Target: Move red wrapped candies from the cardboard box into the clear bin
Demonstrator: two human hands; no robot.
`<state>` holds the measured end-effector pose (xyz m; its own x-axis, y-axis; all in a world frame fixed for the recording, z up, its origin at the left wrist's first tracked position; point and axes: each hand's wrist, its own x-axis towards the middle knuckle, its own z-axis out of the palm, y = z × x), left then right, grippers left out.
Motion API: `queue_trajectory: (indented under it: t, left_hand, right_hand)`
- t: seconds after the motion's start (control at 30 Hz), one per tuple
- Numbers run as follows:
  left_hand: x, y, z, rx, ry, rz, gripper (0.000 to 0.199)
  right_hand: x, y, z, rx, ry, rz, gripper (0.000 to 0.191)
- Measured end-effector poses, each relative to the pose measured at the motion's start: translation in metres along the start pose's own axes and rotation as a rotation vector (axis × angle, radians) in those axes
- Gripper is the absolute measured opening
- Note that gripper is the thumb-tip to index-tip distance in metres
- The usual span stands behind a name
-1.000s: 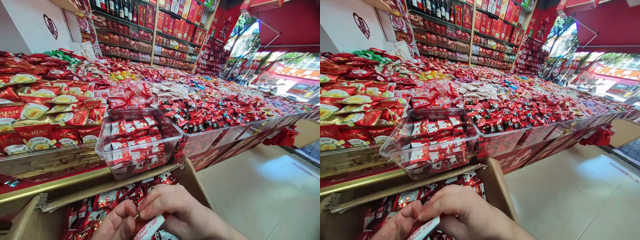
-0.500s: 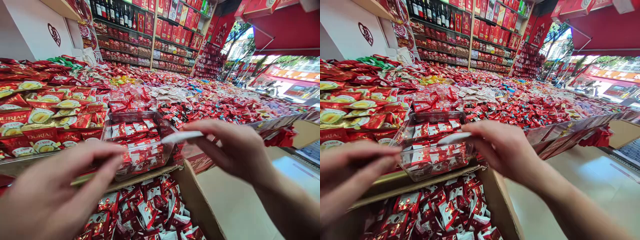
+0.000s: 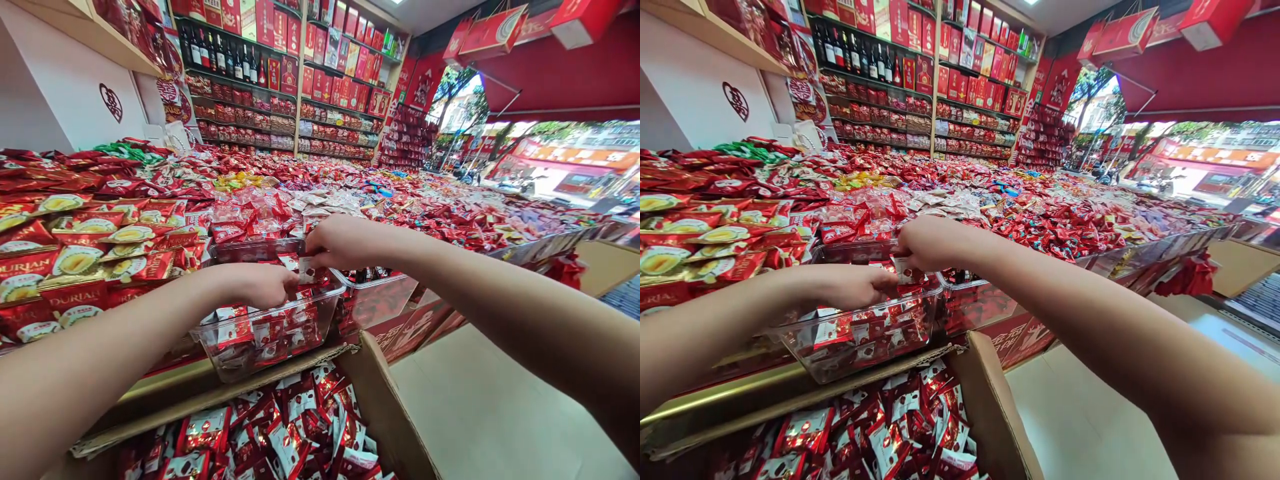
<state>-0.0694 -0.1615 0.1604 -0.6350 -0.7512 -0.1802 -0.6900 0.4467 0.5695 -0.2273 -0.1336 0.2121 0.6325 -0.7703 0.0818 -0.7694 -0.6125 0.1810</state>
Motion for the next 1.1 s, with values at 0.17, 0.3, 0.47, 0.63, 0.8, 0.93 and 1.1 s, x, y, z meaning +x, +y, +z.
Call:
queue_trajectory:
  t: [0.17, 0.3, 0.47, 0.63, 0.8, 0.93, 1.1]
  left_hand:
    - [0.007, 0.002, 0.007, -0.04, -0.248, -0.038, 0.032]
    - [0.009, -0.001, 0.01, -0.076, -0.341, -0.056, 0.025]
    - [0.01, -0.007, 0.01, -0.129, -0.377, -0.052, 0.024]
    - [0.008, -0.012, 0.012, -0.2, -0.422, -0.045, 0.026]
    - [0.007, -0.013, 0.011, -0.223, -0.469, -0.032, 0.026]
    - [0.009, -0.011, 0.009, -0.171, -0.45, -0.017, 0.024]
    - [0.012, -0.014, 0.009, -0.113, -0.481, 0.028, 0.025]
  right_hand:
    - [-0.004, 0.011, -0.003, -0.007, 0.025, 0.077, 0.017]
    - [-0.002, 0.011, -0.001, 0.0, 0.036, 0.059, 0.018]
    - [0.005, 0.014, 0.002, 0.023, 0.04, 0.067, 0.017]
    - [0.01, 0.014, 0.004, 0.06, -0.004, 0.061, 0.018]
    - [0.014, 0.006, 0.01, 0.009, -0.061, 0.023, 0.018]
    - [0.02, -0.009, 0.018, -0.06, -0.179, -0.029, 0.019]
    - [0.031, -0.022, 0.026, -0.062, -0.461, 0.012, 0.03]
